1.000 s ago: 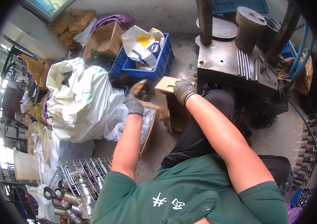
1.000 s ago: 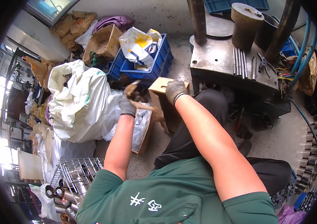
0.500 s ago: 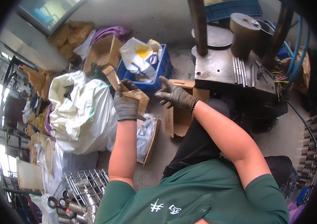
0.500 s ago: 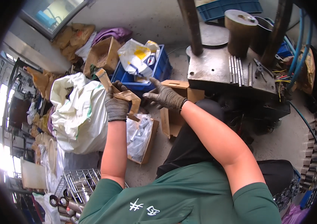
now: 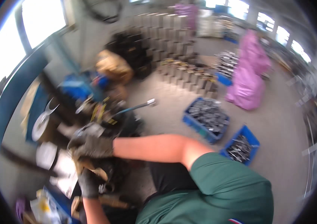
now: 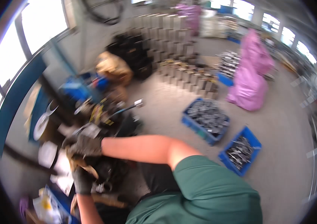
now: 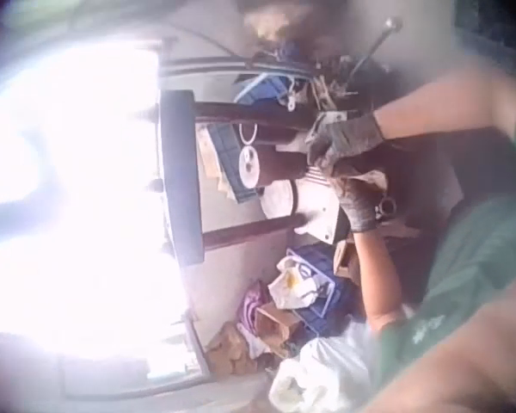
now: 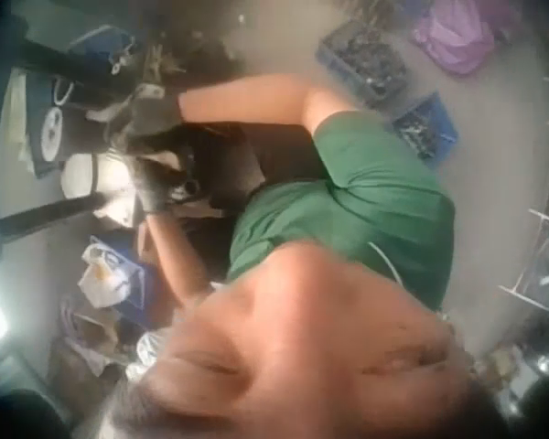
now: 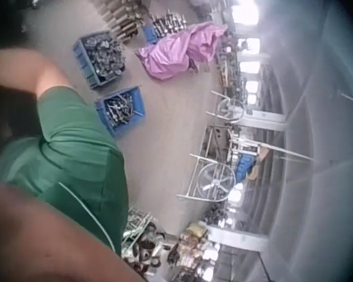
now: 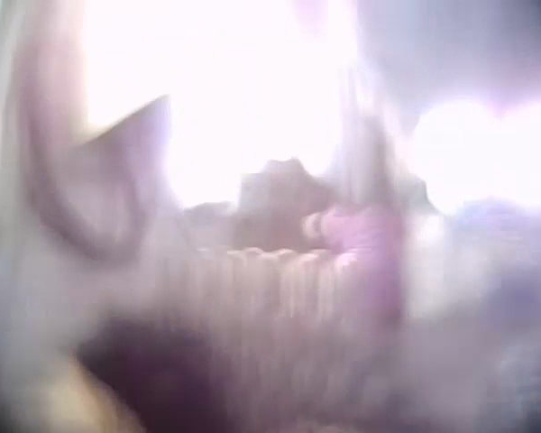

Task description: The person assembles metal components by inserting threaded rods into cylinders using a press, then removes small metal cylinders from plastic bags to place them into a box, and finally prepares a cardboard box for packing.

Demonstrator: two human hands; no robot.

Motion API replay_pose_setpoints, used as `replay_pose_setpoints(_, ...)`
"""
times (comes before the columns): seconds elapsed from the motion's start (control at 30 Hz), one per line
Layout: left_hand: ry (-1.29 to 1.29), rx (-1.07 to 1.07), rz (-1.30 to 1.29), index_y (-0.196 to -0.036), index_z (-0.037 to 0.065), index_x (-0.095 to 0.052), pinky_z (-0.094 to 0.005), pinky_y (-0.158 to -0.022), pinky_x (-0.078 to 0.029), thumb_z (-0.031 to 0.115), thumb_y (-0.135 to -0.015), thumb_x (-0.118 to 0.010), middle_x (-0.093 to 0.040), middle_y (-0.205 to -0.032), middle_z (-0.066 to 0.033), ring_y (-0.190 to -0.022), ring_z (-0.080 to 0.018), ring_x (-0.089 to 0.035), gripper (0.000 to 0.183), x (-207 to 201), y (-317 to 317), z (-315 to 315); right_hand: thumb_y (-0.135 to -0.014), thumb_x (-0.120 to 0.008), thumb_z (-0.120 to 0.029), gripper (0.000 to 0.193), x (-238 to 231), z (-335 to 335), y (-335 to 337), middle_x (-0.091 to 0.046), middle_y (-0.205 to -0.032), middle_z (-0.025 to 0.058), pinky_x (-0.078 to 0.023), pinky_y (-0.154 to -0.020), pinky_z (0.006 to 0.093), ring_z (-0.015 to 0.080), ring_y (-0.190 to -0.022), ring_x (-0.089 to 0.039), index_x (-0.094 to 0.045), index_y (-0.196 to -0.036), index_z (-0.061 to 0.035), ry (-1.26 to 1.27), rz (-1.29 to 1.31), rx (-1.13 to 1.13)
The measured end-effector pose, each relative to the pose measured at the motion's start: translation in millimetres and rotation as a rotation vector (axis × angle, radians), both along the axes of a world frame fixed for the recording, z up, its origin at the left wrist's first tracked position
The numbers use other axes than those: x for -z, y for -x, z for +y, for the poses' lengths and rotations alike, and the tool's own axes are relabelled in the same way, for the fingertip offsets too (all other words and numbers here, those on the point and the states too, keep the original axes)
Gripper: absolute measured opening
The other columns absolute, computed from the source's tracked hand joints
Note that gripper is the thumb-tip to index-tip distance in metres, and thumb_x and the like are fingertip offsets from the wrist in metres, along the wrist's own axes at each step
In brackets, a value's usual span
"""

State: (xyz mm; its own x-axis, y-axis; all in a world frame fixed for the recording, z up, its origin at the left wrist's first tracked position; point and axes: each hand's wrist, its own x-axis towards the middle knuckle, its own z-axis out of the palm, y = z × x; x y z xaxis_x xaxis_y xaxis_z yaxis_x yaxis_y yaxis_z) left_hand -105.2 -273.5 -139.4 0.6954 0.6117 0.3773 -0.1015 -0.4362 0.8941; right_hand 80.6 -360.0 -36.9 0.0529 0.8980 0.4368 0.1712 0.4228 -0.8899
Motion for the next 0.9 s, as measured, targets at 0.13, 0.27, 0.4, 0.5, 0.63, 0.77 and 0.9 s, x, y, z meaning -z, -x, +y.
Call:
replay_pose_setpoints(0.13, 0.204, 0.095, 0.227, -0.117, -0.002, -0.064, -0.0261, -0.08, -0.051, 0.012, -0.1, -0.054, -0.066, -0.106, -0.0045, -0.091, -0.0142, -0.061, 0.025, 41, -27, -41, -0.084, -0.071, -0.038, 0.038, 105, -26, -39, -0.071, -0.103, 0.0187, -0.054, -0.08, 0.043, 0.0347, -0.092, -0.069, -0.068, -0.102, -0.0053, -0.097, -0.667, 0.006)
replay_pose_setpoints(0.27, 0.016, 0.088, 0.309, -0.136, 0.012, -0.061, -0.0483, -0.112, -0.046, 0.05, -0.106, -0.046, -0.06, -0.14, -0.0197, -0.127, -0.0358, -0.059, 0.05, -10, -6, -68, -0.08, -0.079, -0.045, 0.056, 111, -45, -10, -0.075, -0.103, 0.0161, -0.054, -0.085, 0.0425, 0.0325, -0.098, -0.07, -0.07, -0.119, -0.0065, 0.219, -0.365, -0.015)
replay_pose_setpoints(0.4, 0.893, 0.054, -0.128, -0.13, 0.003, -0.061, -0.0323, -0.099, -0.048, 0.028, -0.106, -0.049, -0.065, -0.117, -0.011, -0.107, -0.0217, -0.061, 0.037, 119, -27, 5, -0.083, -0.079, -0.035, 0.042, 106, -44, -16, -0.076, -0.095, 0.0135, -0.055, -0.08, 0.0375, 0.0243, -0.088, -0.071, -0.074, -0.109, -0.0019, 0.454, -0.211, 0.075)
replay_pose_setpoints(0.5, 1.211, -0.294, -0.444, -0.118, 0.0, -0.064, -0.0232, -0.085, -0.05, 0.014, -0.102, -0.057, -0.067, -0.105, -0.0055, -0.092, -0.0159, -0.061, 0.023, 165, -39, 28, -0.084, -0.078, -0.021, 0.027, 112, -46, -23, -0.077, -0.089, 0.0088, -0.054, -0.075, 0.0321, 0.0157, -0.083, -0.069, -0.076, -0.102, -0.0004, 0.45, 0.061, 0.08)
replay_pose_setpoints(0.63, 0.413, 0.202, 0.084, -0.157, 0.006, -0.032, -0.0333, -0.101, -0.05, 0.029, -0.103, -0.059, -0.057, -0.133, -0.0115, -0.113, -0.0223, -0.06, 0.065, 90, -16, 6, -0.08, -0.071, -0.007, 0.019, 95, -42, -21, -0.077, -0.086, 0.0056, -0.054, -0.072, 0.0315, 0.0124, -0.078, -0.067, -0.076, -0.097, -0.0003, 0.274, 0.286, 0.018)
replay_pose_setpoints(0.77, 0.712, 0.248, 0.104, -0.151, 0.003, -0.043, -0.0316, -0.088, -0.056, 0.016, -0.091, -0.074, -0.063, -0.131, -0.011, -0.108, -0.0222, -0.066, 0.068, 70, -19, -30, -0.082, -0.066, -0.014, 0.015, 106, -29, -27, -0.073, -0.081, 0.015, -0.055, -0.071, 0.037, 0.0239, -0.075, -0.07, -0.073, -0.088, -0.0019, 0.275, 0.081, 0.219)
replay_pose_setpoints(0.9, 0.344, -0.047, 0.071, -0.148, 0.002, -0.046, -0.0328, -0.094, -0.054, 0.008, -0.096, -0.068, -0.064, -0.124, -0.0104, -0.105, -0.02, -0.064, 0.057, 30, -6, -44, -0.083, -0.065, -0.021, 0.019, 114, -27, -27, -0.072, -0.088, 0.0174, -0.055, -0.078, 0.0446, 0.0364, -0.086, -0.069, -0.073, -0.091, -0.0056, 0.33, -0.84, 0.24)
